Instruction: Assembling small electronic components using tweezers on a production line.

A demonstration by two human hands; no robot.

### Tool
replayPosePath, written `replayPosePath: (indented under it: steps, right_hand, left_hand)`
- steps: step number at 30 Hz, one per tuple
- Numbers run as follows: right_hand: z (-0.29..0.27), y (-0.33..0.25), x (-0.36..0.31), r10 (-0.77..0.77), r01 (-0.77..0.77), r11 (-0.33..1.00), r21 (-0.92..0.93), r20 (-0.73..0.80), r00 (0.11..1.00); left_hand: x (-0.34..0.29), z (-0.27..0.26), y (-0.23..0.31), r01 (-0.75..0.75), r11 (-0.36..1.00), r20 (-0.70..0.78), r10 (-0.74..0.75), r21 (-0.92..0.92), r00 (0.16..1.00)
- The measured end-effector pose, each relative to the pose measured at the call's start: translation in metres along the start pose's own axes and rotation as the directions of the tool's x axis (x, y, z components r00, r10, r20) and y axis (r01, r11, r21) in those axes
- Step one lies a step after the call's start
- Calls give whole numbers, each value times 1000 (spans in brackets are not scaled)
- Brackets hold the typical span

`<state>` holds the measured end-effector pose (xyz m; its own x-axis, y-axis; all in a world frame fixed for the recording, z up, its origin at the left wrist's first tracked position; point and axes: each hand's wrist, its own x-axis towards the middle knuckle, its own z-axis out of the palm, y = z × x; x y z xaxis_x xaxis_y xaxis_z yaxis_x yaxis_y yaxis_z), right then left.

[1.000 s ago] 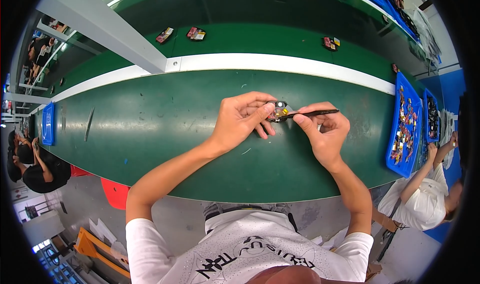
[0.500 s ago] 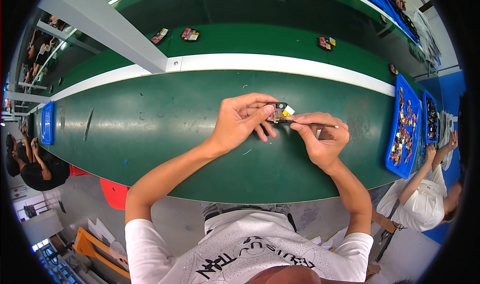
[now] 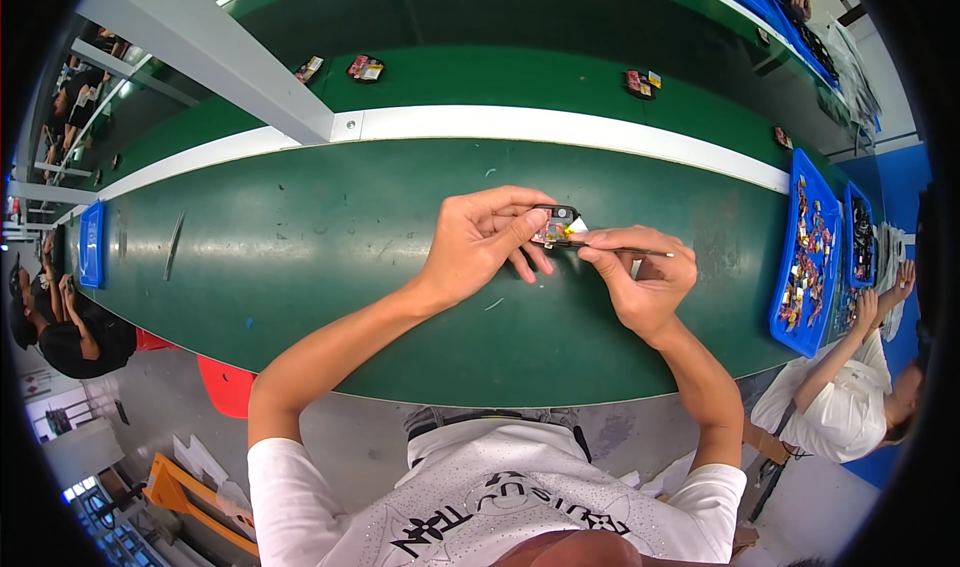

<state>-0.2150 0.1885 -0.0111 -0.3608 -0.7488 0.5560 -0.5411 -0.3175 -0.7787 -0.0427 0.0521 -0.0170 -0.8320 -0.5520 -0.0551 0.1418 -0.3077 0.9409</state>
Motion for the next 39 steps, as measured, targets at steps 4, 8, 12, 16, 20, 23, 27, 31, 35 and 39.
replayPosePath:
  steps: [4, 8, 12, 16, 20, 23, 27, 31, 35, 39]
  right_hand:
    - [-5, -4, 2, 50, -49, 998, -43, 26, 998]
    - [-8, -2, 1, 89, -86, 992, -93, 25, 996]
    - [-9, -2, 3, 23, -23, 997, -70, 9, 1000]
    - [-9, -3, 4, -62, 66, 994, -92, 52, 997]
    - [-9, -6, 8, -123, 135, 981, -137, 92, 988]
    - [-10, -6, 8, -133, 149, 978, -143, 117, 984]
    - [-11, -8, 9, -161, 180, 972, -153, 129, 978]
    - [-11, -5, 5, -282, 304, 935, -184, 136, 950]
    - [-11, -4, 3, -405, 445, 850, -283, 190, 894]
    - [-12, -5, 4, -458, 511, 803, -305, 233, 858]
  left_hand:
    - [0, 0, -3, 6, 1000, -3, -6, 7, 1000]
    - [0, 4, -1, 16, 1000, -28, -16, 10, 999]
    - [3, 7, -4, -1, 997, -37, 3, 71, 999]
    - [2, 6, -5, -15, 996, -45, 20, 93, 999]
    - [2, 7, -6, -10, 994, -50, 15, 105, 999]
    - [1, 6, -7, -10, 992, -50, 16, 125, 999]
    - [1, 9, -4, 4, 990, -48, 2, 139, 999]
    - [3, 14, -2, -10, 993, -44, 15, 120, 999]
    - [3, 19, -8, -9, 994, -91, 19, 109, 996]
    - [3, 28, -12, -67, 970, -160, 106, 234, 981]
